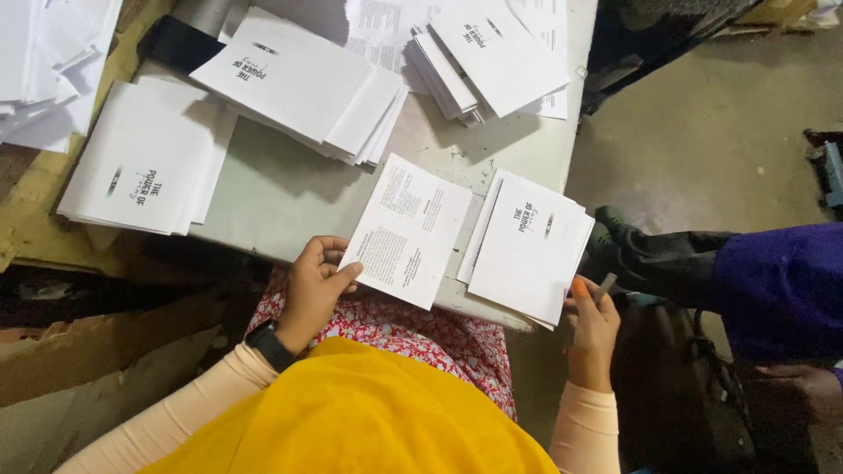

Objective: Folding printed paper sheets into booklets and organizing them into neat stacks on a production table.

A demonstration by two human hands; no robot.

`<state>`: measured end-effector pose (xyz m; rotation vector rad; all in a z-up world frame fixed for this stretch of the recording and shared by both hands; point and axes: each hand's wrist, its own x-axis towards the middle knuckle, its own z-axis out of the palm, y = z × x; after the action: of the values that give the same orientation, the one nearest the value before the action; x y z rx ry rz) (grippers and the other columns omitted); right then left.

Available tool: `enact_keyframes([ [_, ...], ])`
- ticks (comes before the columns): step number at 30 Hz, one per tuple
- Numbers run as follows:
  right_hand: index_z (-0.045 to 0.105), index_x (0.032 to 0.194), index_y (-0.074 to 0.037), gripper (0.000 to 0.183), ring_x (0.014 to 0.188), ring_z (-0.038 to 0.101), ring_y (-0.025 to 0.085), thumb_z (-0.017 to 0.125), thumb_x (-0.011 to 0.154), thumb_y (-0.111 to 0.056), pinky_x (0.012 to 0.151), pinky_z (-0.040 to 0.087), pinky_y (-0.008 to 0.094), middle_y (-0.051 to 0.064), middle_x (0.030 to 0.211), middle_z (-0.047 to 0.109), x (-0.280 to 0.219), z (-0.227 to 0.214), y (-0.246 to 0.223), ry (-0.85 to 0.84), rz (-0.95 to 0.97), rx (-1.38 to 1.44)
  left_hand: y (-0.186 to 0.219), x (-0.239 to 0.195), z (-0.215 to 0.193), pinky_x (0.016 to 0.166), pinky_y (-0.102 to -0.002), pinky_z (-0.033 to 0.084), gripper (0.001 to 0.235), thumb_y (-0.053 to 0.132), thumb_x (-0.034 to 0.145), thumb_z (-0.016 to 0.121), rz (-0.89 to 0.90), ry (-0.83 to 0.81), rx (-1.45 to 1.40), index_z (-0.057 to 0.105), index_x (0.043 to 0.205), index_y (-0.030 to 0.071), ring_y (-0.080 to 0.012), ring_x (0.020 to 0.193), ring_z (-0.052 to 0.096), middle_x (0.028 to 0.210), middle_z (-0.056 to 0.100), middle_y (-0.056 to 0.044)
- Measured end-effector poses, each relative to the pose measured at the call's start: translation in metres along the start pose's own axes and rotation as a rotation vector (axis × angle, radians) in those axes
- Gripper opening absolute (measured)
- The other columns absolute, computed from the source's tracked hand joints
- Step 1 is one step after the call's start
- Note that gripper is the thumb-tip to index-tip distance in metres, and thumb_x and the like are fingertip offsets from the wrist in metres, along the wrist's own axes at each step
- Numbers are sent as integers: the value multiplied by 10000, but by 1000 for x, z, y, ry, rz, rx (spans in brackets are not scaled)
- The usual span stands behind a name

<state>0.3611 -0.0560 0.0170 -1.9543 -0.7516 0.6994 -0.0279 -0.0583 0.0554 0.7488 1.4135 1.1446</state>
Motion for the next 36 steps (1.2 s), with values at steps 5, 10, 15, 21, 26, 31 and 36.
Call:
enact_keyframes([
  [5,660,1149,-60,439,969,598,231,783,853,-360,896,468,416,126,1035,633,-9,19,-32,-67,122,106,36,-14,3,747,-410,564,490,116,823,751,446,15,904,522,1252,52,-335,1000,619,1139,538,-159],
  [10,677,1042,-99,356,912,646,232,807,844,-365,873,494,434,85,926,648,-9,25,-45,-128,137,99,21,2,47,879,-421,527,404,52,875,636,401,-313,582,570,1274,48,-368,1099,590,1179,565,-171],
  [15,632,1002,-67,323,657,656,182,792,840,-295,581,564,310,71,771,630,-21,35,-64,-143,140,160,-10,29,111,977,-470,477,497,91,856,683,79,-505,153,545,1326,10,-388,1210,552,1272,571,-243],
  [21,647,1003,-93,286,642,660,173,794,849,-285,551,582,310,65,769,625,-2,34,-34,-120,100,44,-24,43,138,934,-340,508,620,161,767,752,-120,-451,234,532,1326,3,-237,1130,635,1241,624,-189],
  [26,617,1117,-13,357,717,623,155,762,878,-235,631,571,336,84,847,603,-14,33,-47,-130,35,67,-9,32,148,785,-328,556,537,75,739,752,-82,-457,209,595,1237,-52,-188,936,658,1030,655,-136],
  [31,615,1052,-60,289,704,647,134,769,871,-224,634,583,292,49,825,616,-30,31,-59,-77,18,198,-25,40,149,686,-312,566,364,114,826,690,-87,-441,163,632,1176,29,-180,898,662,990,660,-95],
  [36,605,1015,-86,260,678,659,130,749,883,-257,604,598,284,43,800,621,-59,21,-87,-80,-20,303,-6,26,145,640,-252,575,268,84,856,678,-118,-448,-15,653,1114,18,-133,813,631,942,659,-92],
])
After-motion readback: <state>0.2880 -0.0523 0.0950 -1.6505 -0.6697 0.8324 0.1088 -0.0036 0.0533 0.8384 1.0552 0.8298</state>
